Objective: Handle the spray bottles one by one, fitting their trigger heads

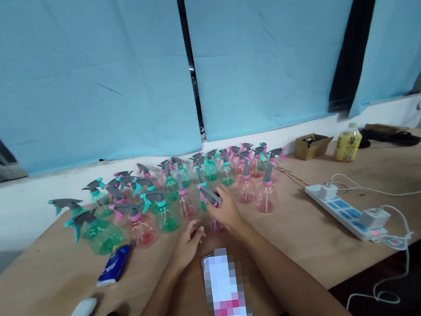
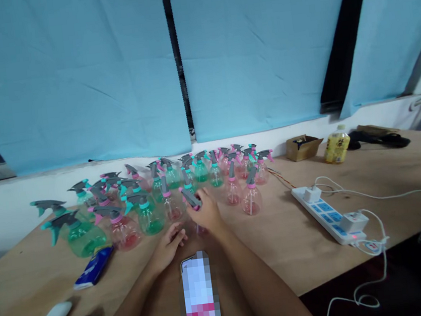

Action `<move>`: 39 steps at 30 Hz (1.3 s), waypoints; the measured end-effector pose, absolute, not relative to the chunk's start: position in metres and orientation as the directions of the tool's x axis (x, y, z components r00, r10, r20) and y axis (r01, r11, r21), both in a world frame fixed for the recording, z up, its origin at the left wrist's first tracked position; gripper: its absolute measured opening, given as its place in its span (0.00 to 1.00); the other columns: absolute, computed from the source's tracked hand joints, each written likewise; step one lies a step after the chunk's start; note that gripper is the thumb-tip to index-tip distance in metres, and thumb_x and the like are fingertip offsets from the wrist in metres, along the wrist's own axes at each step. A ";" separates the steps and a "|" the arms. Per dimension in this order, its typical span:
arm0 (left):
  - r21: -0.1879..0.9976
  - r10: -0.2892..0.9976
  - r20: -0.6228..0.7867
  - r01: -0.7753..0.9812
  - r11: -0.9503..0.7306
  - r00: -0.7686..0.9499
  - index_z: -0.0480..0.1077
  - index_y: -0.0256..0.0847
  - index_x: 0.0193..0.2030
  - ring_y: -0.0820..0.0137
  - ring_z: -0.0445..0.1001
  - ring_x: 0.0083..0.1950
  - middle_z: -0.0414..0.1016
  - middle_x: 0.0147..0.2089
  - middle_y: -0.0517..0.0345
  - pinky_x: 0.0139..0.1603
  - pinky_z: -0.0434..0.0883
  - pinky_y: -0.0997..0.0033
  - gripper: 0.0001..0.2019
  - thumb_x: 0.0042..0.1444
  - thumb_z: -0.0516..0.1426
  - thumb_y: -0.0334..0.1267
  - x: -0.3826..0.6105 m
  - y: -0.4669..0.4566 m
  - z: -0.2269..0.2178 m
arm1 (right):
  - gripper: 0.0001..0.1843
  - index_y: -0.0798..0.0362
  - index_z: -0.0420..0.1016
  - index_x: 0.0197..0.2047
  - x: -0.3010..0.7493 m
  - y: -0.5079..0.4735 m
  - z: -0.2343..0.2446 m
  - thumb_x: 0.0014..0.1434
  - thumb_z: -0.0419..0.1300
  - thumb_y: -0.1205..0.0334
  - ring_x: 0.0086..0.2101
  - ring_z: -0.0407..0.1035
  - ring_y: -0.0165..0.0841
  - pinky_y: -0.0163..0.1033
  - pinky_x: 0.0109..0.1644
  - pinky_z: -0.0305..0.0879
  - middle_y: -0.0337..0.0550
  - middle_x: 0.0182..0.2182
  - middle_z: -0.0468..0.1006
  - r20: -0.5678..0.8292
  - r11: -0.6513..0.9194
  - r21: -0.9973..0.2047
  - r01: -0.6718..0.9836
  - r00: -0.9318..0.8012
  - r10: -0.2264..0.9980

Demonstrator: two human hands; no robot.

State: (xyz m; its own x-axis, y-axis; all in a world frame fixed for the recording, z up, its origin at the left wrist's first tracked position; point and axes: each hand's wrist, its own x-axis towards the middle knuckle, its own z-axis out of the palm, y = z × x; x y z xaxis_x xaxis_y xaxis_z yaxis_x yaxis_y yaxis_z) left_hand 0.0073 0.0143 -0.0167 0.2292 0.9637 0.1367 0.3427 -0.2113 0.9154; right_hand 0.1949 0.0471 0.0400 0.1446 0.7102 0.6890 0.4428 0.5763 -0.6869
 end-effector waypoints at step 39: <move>0.909 0.958 0.155 0.344 -0.234 0.242 0.67 0.38 0.58 0.69 0.71 0.33 0.75 0.35 0.57 0.40 0.69 0.66 0.24 0.61 0.54 0.52 0.007 0.013 -0.015 | 0.13 0.53 0.81 0.31 0.199 0.054 0.049 0.44 0.56 0.65 0.23 0.66 0.30 0.33 0.28 0.60 0.37 0.21 0.76 0.424 0.357 -0.903 -0.240 -0.361 0.831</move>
